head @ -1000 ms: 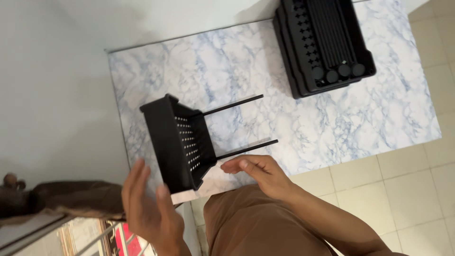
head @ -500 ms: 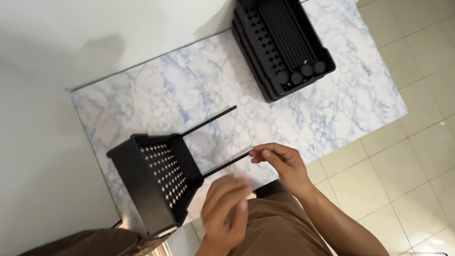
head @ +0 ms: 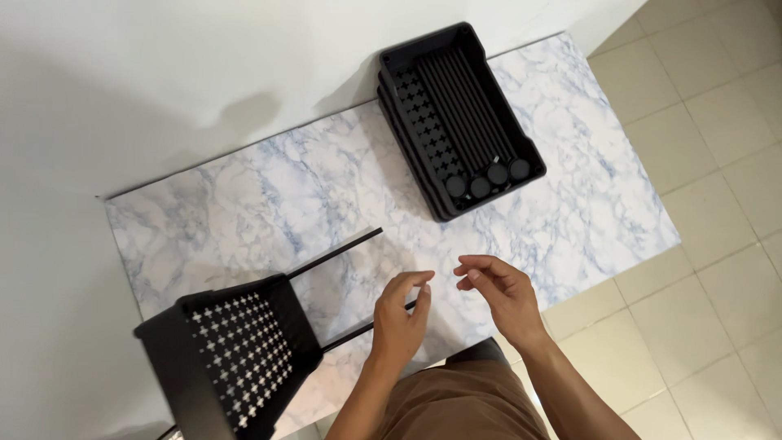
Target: The person inserts black plastic rods into a perforated black plastic base piece, one at a time, to form a small stool-like structure. The person retrieves rods from a black tray and secures them into the base, repeating the process until four rods are attached.
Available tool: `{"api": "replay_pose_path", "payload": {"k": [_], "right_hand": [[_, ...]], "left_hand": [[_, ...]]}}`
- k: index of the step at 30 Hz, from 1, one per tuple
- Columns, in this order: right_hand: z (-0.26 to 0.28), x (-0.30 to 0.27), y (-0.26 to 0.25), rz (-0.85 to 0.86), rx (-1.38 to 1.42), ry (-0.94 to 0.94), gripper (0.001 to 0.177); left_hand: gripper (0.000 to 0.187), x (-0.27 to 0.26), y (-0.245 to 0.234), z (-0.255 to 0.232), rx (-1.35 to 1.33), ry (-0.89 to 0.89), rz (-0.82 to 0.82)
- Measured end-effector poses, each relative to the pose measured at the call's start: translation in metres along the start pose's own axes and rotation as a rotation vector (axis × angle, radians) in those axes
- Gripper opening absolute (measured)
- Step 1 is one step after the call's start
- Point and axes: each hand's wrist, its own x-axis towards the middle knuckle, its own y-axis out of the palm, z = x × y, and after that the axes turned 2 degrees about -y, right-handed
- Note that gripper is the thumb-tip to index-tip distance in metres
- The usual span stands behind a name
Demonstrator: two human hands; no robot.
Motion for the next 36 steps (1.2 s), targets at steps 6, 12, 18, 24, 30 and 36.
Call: {"api": "replay_pose_path", "payload": {"k": [6,12,18,24,30,36], "right_hand": [[0.016,0.055,-0.045,0.173,-0.051,-0.039,0.033],[0.033,0.116,-0.096,0.178,-0.275,-0.179,0.033],[0.052,0.181,-0.124,0.195,-0.578,-0.207,0.036],[0.038,0.242,-0.106,0.265,-0.785,-0.331,0.039],[0.019,0.275,-0.091,0.209,-0.905,-0.451,0.039],[0.01,0.287,-0.088,0.254,-0.951,-0.466,0.043]], "left_hand": [[0.021,0.061,0.053,-0.002,0.084,0.047,-0.132],[0.02,0.146,0.106,-0.003,0.364,0.112,-0.223],[0.031,0.216,0.142,-0.006,0.666,0.224,-0.272],[0.056,0.234,0.153,-0.001,0.891,0.205,-0.24],[0.05,0.237,0.157,0.004,0.883,0.126,-0.23],[0.046,0.238,0.159,0.005,0.881,0.097,-0.24]]}}
